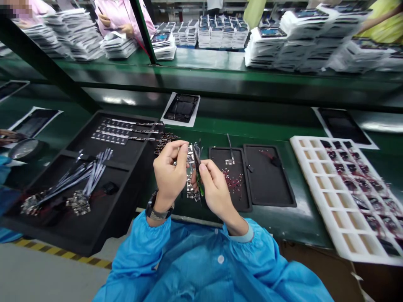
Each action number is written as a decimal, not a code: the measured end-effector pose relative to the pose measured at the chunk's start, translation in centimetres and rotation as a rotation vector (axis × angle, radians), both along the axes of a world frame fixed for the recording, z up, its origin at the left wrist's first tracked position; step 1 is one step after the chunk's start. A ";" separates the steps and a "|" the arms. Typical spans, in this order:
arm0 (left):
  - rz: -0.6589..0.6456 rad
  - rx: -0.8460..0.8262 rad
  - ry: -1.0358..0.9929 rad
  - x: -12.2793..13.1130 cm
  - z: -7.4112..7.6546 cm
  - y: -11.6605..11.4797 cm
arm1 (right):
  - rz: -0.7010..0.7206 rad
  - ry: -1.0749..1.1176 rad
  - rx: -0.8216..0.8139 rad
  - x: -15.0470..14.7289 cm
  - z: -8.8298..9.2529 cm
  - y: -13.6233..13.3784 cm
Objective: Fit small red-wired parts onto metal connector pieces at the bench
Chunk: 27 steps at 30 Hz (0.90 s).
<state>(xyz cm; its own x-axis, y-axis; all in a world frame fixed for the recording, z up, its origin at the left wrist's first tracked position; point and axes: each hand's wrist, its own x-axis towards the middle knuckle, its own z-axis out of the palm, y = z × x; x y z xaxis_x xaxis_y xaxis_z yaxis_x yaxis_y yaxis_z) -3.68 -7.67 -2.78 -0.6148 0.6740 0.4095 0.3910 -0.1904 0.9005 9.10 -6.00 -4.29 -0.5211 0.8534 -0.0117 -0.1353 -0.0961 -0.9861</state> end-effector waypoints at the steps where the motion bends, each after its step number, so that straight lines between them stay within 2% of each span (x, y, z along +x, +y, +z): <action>1: 0.002 -0.002 0.000 0.0 -0.1 0.0 | -0.007 -0.022 0.018 0.0 -0.1 0.0; 6: 0.014 0.001 -0.001 0.0 -0.3 0.0 | -0.009 -0.092 0.069 0.2 -0.4 -0.1; 10: 0.006 0.020 -0.048 0.2 0.0 0.0 | -0.002 -0.065 0.051 0.1 -0.3 -0.1; 13: -0.036 0.006 -0.150 0.2 0.0 0.2 | 0.084 0.093 -0.111 0.0 -0.5 0.1; 17: -0.174 -0.059 -0.390 -0.2 -1.0 0.8 | 0.183 0.328 -0.377 -0.5 -1.1 0.4; 21: -0.233 -0.043 -0.504 -0.7 -1.8 1.5 | 0.235 0.455 -0.497 -0.6 -1.6 0.3; 24: -0.205 -0.019 -0.485 -1.3 -1.1 0.9 | 0.182 0.440 -0.491 1.1 -1.4 0.2; 27: -0.127 -0.058 -0.341 -2.4 0.4 -1.8 | 0.029 0.362 -0.385 5.7 -0.4 0.4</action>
